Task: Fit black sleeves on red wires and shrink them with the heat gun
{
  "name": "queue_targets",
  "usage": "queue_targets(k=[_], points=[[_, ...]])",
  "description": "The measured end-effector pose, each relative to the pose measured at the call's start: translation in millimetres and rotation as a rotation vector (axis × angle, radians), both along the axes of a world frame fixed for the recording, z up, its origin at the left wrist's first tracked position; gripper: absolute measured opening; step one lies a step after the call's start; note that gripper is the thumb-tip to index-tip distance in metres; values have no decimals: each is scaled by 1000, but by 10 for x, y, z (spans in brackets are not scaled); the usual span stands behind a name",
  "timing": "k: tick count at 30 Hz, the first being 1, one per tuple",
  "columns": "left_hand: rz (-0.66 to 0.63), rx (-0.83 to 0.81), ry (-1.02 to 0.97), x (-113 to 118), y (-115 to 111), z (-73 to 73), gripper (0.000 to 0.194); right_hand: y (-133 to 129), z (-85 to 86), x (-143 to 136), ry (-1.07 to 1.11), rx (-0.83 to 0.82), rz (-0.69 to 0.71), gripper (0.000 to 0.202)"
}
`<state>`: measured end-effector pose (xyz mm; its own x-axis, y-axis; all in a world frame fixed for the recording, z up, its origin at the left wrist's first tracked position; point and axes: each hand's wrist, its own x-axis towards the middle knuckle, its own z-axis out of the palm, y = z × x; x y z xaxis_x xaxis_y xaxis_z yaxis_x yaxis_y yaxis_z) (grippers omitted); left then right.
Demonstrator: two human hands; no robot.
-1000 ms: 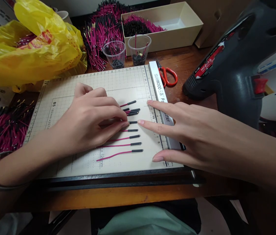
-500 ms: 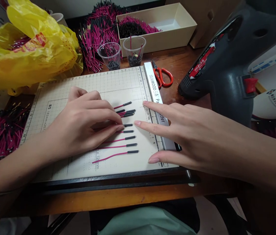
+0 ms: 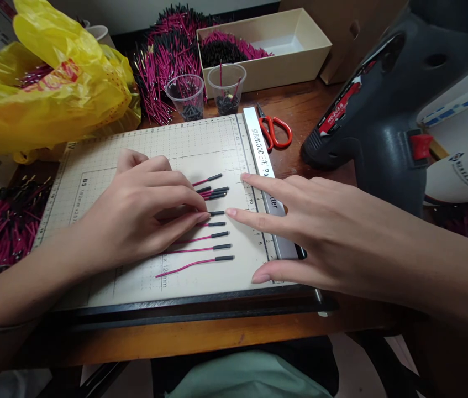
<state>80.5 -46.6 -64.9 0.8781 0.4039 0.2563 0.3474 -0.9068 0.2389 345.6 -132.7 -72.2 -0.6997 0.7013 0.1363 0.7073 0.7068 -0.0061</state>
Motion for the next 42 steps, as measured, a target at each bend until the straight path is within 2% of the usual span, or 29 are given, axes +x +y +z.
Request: queue_targets(k=[6, 28, 42], points=[[37, -22, 19, -3, -3, -8, 17, 1, 5, -4, -6, -15, 3, 67], [16, 1, -12, 6, -11, -36, 15, -32, -8, -48, 40, 10, -16, 74], [34, -29, -25, -19, -14, -83, 16, -2, 25, 17, 41, -15, 8, 67]])
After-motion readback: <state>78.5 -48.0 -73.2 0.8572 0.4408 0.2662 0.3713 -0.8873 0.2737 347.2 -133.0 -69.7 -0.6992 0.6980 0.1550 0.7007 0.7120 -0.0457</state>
